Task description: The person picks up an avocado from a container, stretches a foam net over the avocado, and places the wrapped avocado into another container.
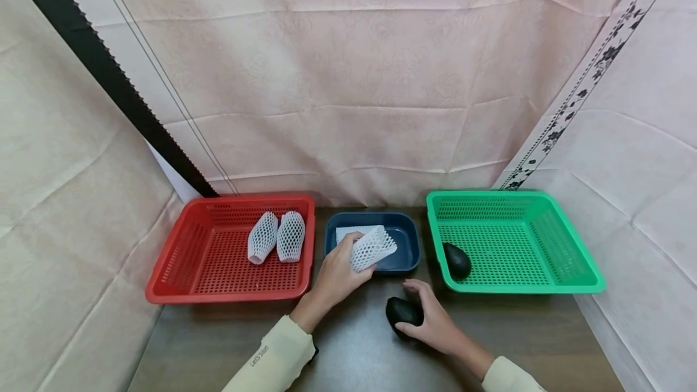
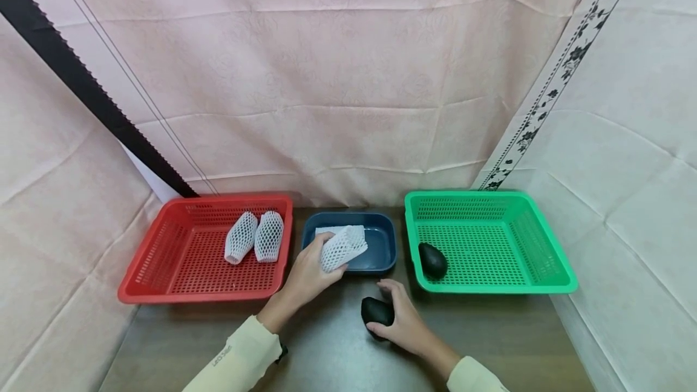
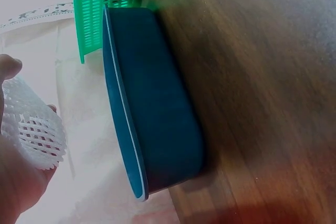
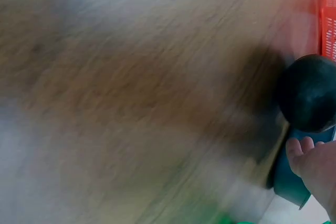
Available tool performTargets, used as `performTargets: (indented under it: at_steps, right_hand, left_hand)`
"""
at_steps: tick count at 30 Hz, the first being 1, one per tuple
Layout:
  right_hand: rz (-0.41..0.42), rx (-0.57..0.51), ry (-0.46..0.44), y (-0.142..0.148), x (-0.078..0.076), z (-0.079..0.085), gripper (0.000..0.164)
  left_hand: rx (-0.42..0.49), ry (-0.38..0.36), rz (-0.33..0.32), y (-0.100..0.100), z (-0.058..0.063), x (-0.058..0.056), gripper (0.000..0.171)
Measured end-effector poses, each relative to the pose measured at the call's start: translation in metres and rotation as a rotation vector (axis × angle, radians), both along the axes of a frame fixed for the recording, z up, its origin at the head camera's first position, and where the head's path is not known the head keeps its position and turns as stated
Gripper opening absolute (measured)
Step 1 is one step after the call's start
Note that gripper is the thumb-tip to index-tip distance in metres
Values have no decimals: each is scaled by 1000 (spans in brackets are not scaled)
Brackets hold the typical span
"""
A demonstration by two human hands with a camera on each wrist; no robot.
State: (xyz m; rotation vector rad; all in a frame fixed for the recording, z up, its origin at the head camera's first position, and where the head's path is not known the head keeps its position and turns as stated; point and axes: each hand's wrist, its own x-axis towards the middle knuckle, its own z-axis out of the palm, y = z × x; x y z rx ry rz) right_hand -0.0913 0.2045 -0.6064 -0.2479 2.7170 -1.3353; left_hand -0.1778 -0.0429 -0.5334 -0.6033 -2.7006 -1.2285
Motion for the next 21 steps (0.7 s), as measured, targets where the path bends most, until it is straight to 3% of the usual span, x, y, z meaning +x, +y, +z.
performTargets:
  at_steps: [4,10,21]
  right_hand:
    - [53,26,-2,7,3,-6,92]
    - [113,76,62,13,6,-16,88]
    - [200,179,54,18,6,-15,71]
  left_hand:
    - [-6,17,-2,0,1,0,70]
    - [-7,28,-2,-1,0,0,70]
    - [-16,17,3,-1,-2,-2,70]
